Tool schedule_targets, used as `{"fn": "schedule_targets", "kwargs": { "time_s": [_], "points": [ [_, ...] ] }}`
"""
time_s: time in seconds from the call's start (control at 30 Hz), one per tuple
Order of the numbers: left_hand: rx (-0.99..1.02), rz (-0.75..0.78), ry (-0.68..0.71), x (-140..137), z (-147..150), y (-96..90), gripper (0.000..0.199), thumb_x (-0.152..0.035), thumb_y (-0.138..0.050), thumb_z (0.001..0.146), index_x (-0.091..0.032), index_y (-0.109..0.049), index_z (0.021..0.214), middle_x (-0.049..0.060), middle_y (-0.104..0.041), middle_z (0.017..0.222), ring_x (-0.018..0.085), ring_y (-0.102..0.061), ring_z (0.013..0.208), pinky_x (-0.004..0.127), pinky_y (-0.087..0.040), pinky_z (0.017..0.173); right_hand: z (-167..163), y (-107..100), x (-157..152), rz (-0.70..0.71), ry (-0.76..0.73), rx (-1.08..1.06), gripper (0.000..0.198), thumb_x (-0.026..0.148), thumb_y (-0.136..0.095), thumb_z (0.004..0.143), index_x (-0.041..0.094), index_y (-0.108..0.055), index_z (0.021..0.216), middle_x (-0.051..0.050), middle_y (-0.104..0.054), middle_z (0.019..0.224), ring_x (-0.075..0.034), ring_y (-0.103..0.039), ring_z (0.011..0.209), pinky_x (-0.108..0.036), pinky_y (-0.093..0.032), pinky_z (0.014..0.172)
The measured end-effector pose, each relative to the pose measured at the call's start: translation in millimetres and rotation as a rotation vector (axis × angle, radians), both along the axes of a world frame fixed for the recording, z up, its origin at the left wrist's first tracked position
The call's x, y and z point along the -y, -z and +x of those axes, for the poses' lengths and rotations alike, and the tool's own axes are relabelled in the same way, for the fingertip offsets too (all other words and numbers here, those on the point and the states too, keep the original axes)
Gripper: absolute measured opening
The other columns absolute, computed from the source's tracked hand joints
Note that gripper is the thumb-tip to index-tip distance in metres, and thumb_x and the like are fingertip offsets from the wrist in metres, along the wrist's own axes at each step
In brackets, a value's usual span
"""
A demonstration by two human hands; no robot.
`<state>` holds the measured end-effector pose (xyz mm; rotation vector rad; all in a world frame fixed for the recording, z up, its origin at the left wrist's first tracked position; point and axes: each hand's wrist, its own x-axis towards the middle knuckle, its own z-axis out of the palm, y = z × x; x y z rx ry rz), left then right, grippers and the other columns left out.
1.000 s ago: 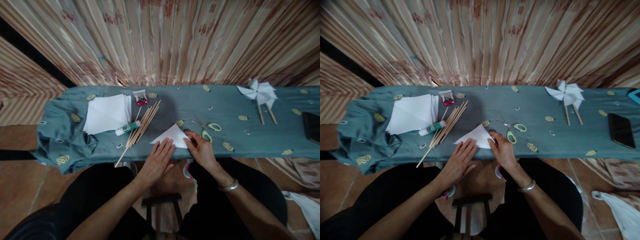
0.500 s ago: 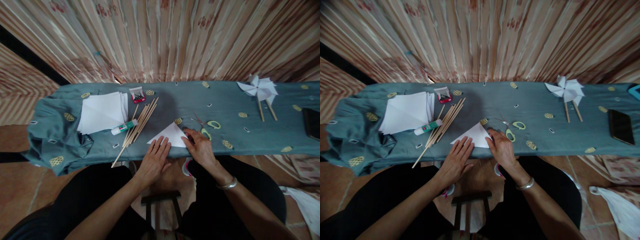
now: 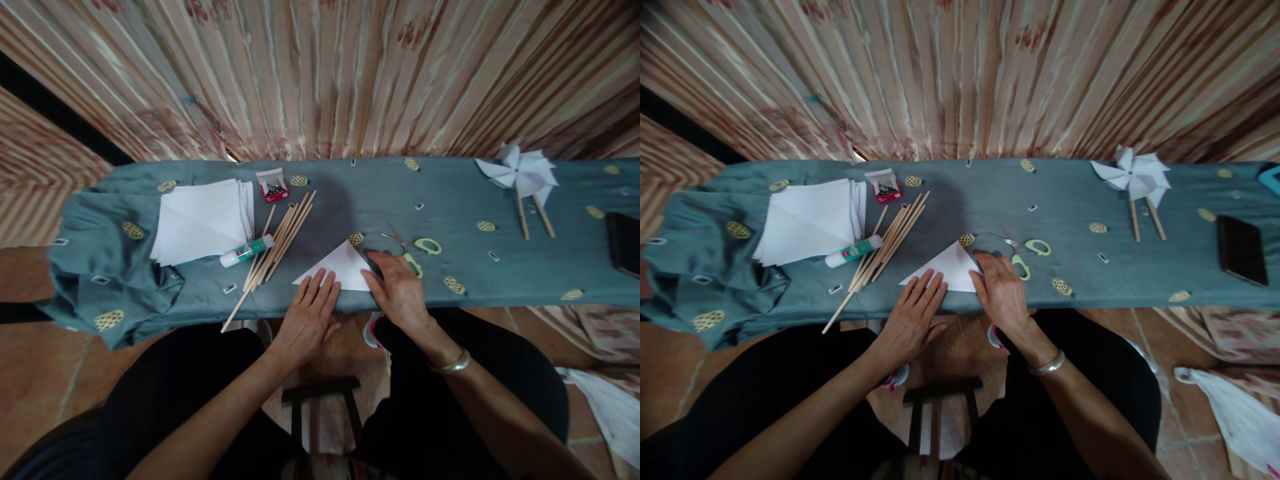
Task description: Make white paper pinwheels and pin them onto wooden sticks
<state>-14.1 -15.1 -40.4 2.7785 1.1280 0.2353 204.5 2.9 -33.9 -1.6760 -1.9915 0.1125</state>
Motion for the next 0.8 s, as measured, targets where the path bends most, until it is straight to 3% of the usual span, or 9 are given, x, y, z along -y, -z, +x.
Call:
{"fn": "schedule_targets", "kwargs": {
  "time_s": [0.1,0.33,0.6,0.8],
  "points": [
    [-0.012,-0.007,-0.011,0.6,0.9,0.3,0.07,-0.037,-0.059,0.089,-0.006,-0.032,0.147,0.021,-0.032,0.156,0.037,-0.021,0.147,0.054,-0.025,0.118,-10.7,1.8,3.6,0.052,-0.041,0.035,0.043,0.037,-0.047,0.096,0.013,-0.054,0.132,-0.018,-0.058,0.135,-0.032,-0.054,0.123,-0.049,-0.042,0.103],
    [-0.005,0.002,-0.016,1.1,1.7,-0.3,0.071,-0.035,-0.061,0.088,-0.004,-0.034,0.146,0.021,-0.034,0.155,0.037,-0.022,0.147,0.054,-0.025,0.118,-37.3,12.2,10.4,-0.017,-0.075,0.024,0.047,0.03,-0.039,0.098,0.013,-0.043,0.142,-0.02,-0.048,0.145,-0.031,-0.044,0.134,-0.051,-0.036,0.108],
    [0.002,0.048,-0.068,5.8,-34.7,4.1,0.065,-0.028,-0.057,0.089,-0.002,-0.036,0.145,0.024,-0.035,0.154,0.036,-0.028,0.146,0.052,-0.031,0.116,14.6,19.9,29.2,0.021,0.083,0.033,0.05,0.03,-0.038,0.099,0.014,-0.037,0.146,-0.021,-0.042,0.149,-0.032,-0.037,0.141,-0.056,-0.034,0.11],
    [0.067,0.076,-0.101,10.7,-48.4,11.9,0.069,-0.027,-0.055,0.09,-0.006,-0.027,0.15,0.024,-0.037,0.153,0.033,-0.03,0.145,0.053,-0.032,0.116,38.9,21.0,36.9,0.053,0.081,-0.003,0.046,0.028,-0.033,0.1,0.015,-0.043,0.142,-0.021,-0.043,0.148,-0.031,-0.038,0.14,-0.056,-0.037,0.108]
  ]
}}
